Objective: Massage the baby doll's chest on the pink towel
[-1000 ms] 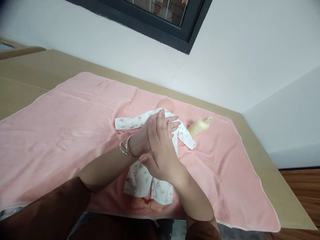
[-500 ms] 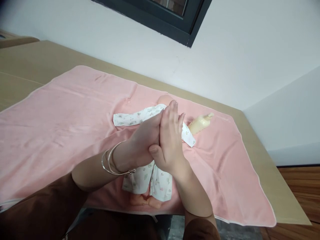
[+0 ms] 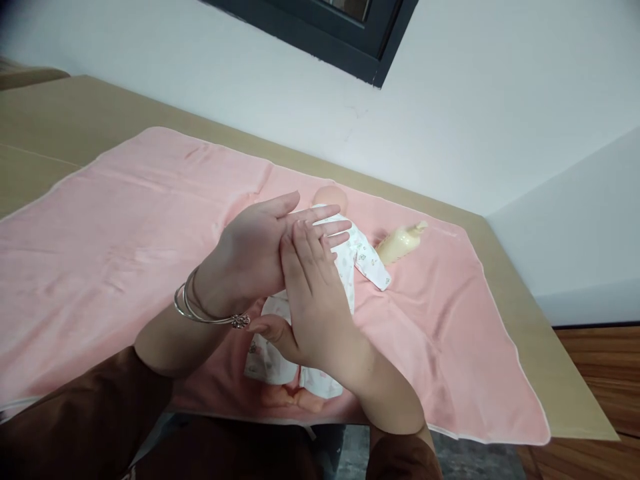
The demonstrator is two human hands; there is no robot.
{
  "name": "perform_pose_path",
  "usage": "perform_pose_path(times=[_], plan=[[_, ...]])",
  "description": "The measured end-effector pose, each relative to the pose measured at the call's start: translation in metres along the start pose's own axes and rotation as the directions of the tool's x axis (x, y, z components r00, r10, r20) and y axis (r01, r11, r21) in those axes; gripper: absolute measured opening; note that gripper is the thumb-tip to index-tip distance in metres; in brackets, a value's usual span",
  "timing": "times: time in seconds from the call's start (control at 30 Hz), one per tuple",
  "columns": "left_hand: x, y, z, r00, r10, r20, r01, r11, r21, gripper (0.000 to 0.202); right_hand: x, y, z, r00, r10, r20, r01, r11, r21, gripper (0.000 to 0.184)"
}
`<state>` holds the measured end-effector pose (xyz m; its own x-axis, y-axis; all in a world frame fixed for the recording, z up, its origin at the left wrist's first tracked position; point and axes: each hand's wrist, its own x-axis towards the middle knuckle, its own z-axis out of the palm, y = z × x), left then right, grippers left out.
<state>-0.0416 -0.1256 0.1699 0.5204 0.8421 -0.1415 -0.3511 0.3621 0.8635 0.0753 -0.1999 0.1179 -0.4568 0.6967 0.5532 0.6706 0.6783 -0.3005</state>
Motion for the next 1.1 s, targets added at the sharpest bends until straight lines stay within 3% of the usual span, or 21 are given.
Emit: perform_pose_path(times=[0.23,0.4,0.67,1.1], plan=[[0.004,-0.001,-0.003,0.975,-0.161,0.156,0.198,0.944,-0.263,0.057,-0.008,-0.012,0.0,0.989,0.063,-0.137,-0.084,0.984,-0.159,0.065],[0.015,-0.011,0.0,0.924,-0.26,0.279,0.341,0.892,-0.297,0.06,-0.012,-0.021,-0.005,0.977,0.056,-0.208,-0.088,0.986,-0.144,0.054],[0.026,-0.027,0.008,0.968,-0.164,0.19,0.211,0.941,-0.266,0.058,-0.017,-0.031,-0.008,0.965,0.052,-0.257,-0.055,0.998,-0.004,0.057],[0.008,-0.033,0.025,0.999,-0.03,0.028,0.039,0.918,-0.395,0.042,-0.016,-0.03,-0.004,0.977,0.178,-0.114,-0.176,0.984,0.025,0.071]])
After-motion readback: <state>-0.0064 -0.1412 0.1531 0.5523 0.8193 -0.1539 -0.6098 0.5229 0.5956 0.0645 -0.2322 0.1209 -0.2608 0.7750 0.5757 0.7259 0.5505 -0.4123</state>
